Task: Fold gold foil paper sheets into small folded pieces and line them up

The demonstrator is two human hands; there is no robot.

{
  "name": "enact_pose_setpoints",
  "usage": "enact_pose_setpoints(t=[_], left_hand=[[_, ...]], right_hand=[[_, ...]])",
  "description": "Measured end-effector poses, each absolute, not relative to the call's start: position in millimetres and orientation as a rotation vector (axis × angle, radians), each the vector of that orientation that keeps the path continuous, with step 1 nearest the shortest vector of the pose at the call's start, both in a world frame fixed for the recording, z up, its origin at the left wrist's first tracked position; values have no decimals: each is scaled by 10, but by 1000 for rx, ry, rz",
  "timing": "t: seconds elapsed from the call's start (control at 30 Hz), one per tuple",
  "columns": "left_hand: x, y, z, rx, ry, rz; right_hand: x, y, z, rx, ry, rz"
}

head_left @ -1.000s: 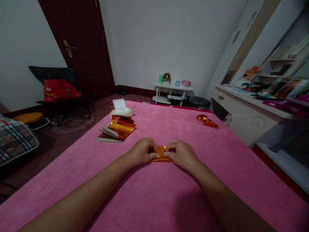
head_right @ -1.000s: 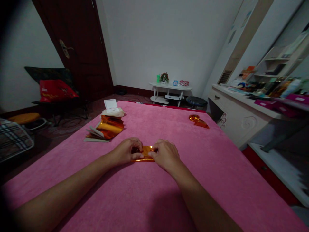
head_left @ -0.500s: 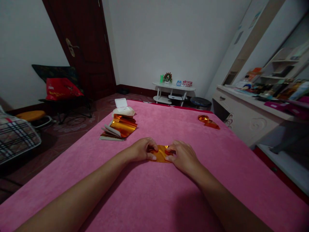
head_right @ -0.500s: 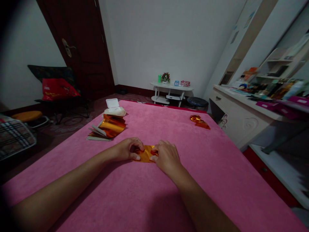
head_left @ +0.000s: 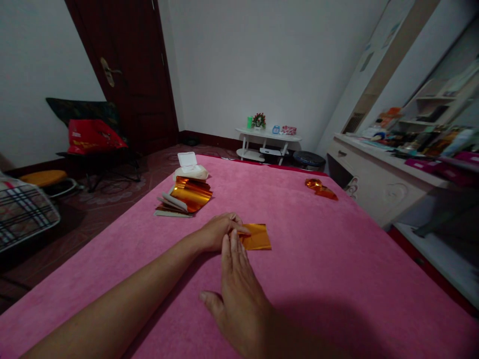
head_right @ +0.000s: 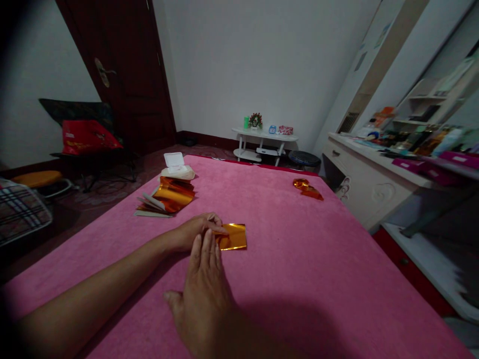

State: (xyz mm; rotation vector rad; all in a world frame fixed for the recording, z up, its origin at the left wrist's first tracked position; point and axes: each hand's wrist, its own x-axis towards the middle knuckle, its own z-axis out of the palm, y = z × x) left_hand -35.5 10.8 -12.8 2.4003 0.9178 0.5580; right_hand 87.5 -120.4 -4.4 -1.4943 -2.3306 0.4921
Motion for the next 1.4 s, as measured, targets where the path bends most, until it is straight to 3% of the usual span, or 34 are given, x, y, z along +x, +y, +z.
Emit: enact_pose_setpoints(t=[0.2, 0.57, 0.77, 0.87, 1.0, 1.4], left_hand=[[-362, 93, -74, 2432, 947, 527], [-363, 96, -48, 2428, 1021, 486], [-247, -160, 65, 2640, 1145, 427], [-33, -495, 85, 2776, 1470, 358], [144, -781, -15, 2884, 1275, 247], [-655, -900, 71, 2681, 1435, 342]], right_hand=[[1209, -1235, -9, -1576, -2484, 355], [1921, -1087, 110, -1537, -2517, -362], [1735, -959, -59, -1521, -2606, -69], [1764, -952, -195, -1514, -2562, -105], [1814, -957, -271, -1439, -2559, -168], [1741, -954, -45, -1579, -2576, 102]])
